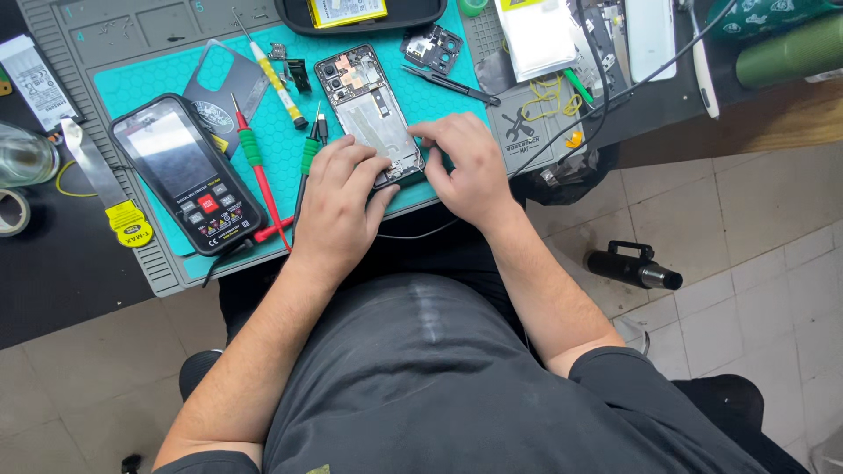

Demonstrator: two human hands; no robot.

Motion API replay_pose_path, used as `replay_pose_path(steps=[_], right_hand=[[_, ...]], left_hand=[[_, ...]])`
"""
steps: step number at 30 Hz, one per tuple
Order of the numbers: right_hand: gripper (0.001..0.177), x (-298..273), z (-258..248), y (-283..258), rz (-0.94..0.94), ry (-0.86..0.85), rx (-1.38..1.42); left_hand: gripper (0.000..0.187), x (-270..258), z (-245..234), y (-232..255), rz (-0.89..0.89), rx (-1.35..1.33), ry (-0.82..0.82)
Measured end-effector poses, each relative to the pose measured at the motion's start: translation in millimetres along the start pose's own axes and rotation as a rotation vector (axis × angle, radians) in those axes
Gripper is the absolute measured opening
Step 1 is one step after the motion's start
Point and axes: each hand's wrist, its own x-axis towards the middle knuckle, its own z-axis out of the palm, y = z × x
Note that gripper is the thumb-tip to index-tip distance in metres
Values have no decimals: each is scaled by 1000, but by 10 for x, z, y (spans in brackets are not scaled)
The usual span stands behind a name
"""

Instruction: The person works on a disassembled smartphone placed on a green cutting mat. They use tweezers to carefully remove small internal components from the phone's chassis and place them on the mat. The person also uses a screwdriver to manipulate parts within the device.

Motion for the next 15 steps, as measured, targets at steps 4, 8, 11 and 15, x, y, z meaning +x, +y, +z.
replay_pose_path(steps=[4,8,11,15], right_hand=[[40,-8,4,-25,17,7,-22],[39,-18,28,-24,33,9,-34],[38,-15,28,-37,49,11,-34],[36,5,18,-78,76,13,-35]], left_hand=[[31,13,-29,31,-7,6,-21],[31,38,-55,55,-3,34,-28],[30,30,-44,43,-8,35,-40],[28,41,-47,55,-16,39,-51]])
